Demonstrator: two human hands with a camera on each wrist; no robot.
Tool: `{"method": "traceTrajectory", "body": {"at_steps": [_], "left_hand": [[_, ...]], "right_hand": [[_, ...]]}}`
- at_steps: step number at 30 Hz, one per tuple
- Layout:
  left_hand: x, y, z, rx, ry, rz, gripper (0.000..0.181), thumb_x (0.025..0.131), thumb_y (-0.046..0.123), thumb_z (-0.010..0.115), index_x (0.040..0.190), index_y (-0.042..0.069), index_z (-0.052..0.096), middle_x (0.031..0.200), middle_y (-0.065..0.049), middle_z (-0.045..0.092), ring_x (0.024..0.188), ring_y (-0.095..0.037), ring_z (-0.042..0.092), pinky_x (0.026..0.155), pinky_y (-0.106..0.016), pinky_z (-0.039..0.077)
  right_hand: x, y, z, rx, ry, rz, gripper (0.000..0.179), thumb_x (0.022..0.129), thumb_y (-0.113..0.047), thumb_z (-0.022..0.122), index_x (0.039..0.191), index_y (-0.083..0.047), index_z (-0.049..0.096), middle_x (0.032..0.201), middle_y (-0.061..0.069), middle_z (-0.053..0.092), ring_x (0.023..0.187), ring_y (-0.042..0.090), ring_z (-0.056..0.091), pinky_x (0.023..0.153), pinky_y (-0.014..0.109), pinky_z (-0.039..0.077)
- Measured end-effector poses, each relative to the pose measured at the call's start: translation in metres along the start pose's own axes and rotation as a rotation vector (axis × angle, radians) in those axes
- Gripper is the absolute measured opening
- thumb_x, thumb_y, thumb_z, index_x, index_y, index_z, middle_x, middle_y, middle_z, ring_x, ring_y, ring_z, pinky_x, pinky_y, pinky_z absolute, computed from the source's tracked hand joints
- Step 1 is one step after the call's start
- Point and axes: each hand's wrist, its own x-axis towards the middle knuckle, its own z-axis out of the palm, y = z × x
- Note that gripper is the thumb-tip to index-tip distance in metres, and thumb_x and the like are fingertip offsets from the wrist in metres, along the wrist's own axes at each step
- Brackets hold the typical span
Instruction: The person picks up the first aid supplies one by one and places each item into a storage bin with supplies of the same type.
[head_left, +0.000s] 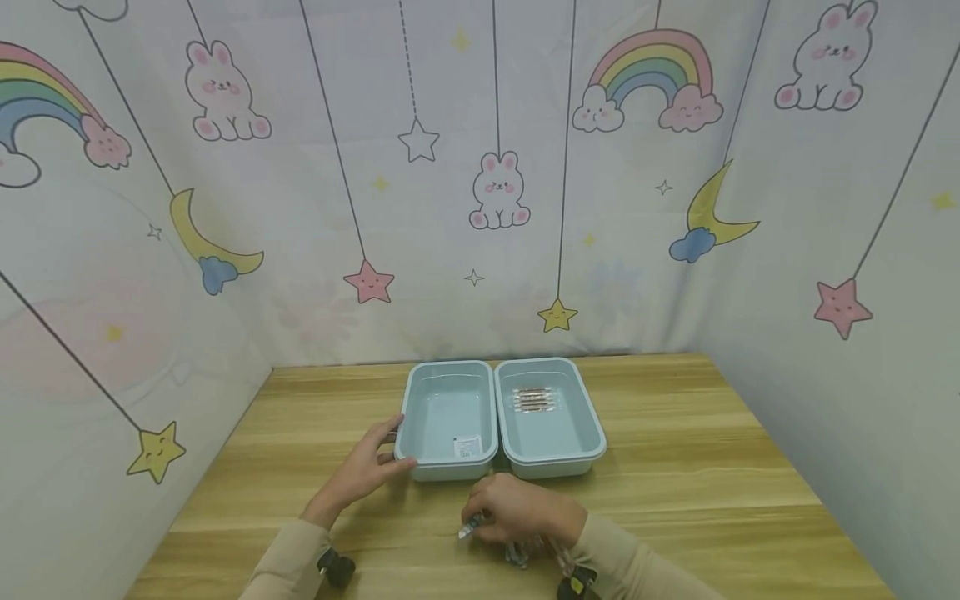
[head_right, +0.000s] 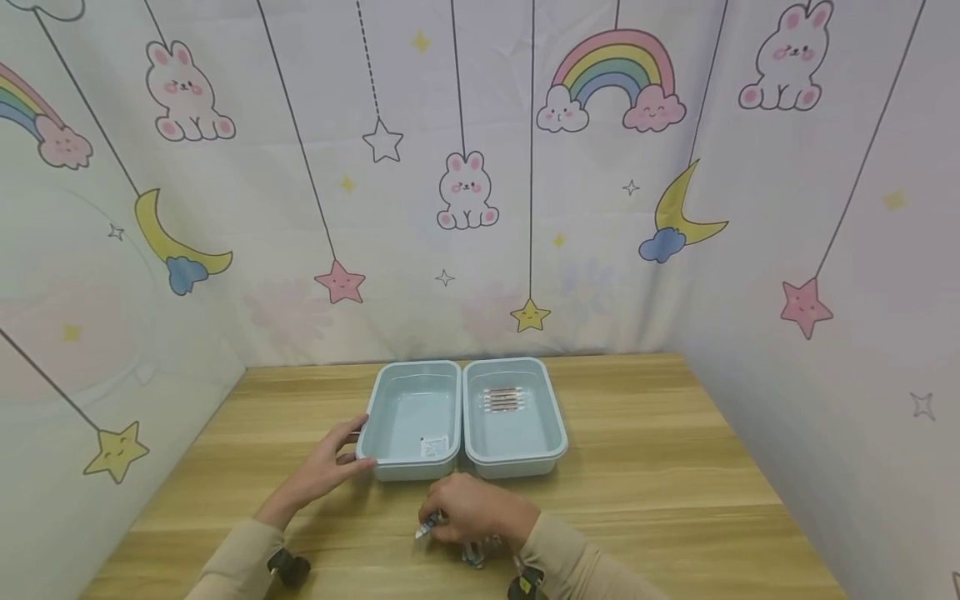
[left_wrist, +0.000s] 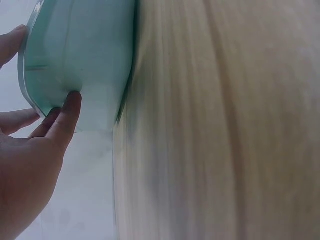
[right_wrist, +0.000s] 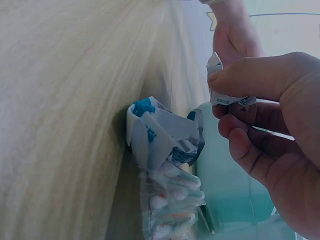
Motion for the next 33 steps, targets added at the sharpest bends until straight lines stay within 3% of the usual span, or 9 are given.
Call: {"method": "traceTrajectory", "body": {"at_steps": [8, 16, 25, 33], "left_hand": [[0.000, -0.003, 0.000, -0.006, 0.003, 0.013, 0.084, 0.085, 0.023, 0.077, 0.150, -0.002, 0.029, 0.146, -0.029, 0.035, 0.130, -0.046, 0.043, 0.104, -0.043, 0.051], [0.000, -0.001, -0.001, -0.018, -0.002, -0.001, 0.087, 0.084, 0.025, 0.078, 0.151, 0.000, 0.029, 0.146, -0.027, 0.035, 0.131, -0.044, 0.043, 0.105, -0.041, 0.050], [-0.001, -0.003, -0.001, -0.045, -0.007, 0.048, 0.084, 0.086, 0.018, 0.076, 0.150, -0.003, 0.027, 0.145, -0.029, 0.033, 0.130, -0.046, 0.042, 0.105, -0.046, 0.050], [-0.010, 0.033, -0.004, -0.053, -0.027, 0.034, 0.083, 0.085, 0.012, 0.076, 0.147, -0.011, 0.027, 0.141, -0.035, 0.034, 0.129, -0.052, 0.041, 0.105, -0.053, 0.048]], "right_hand": [[0.002, 0.000, -0.003, 0.004, 0.013, 0.024, 0.015, 0.082, -0.020, 0.074, 0.097, -0.019, 0.073, 0.088, -0.010, 0.067, 0.076, -0.006, 0.051, 0.067, -0.004, 0.036], [0.004, -0.001, -0.010, 0.010, 0.030, 0.037, 0.015, 0.083, -0.019, 0.074, 0.097, -0.018, 0.073, 0.088, -0.009, 0.067, 0.077, -0.004, 0.056, 0.069, -0.004, 0.040], [0.005, 0.000, -0.020, 0.056, 0.083, 0.033, 0.013, 0.087, -0.020, 0.072, 0.100, -0.018, 0.073, 0.090, -0.009, 0.067, 0.077, 0.000, 0.059, 0.068, -0.002, 0.042], [0.007, -0.002, -0.030, 0.055, 0.152, 0.011, 0.013, 0.087, -0.019, 0.073, 0.099, -0.015, 0.074, 0.089, -0.007, 0.070, 0.076, 0.001, 0.059, 0.069, -0.001, 0.043]]}}
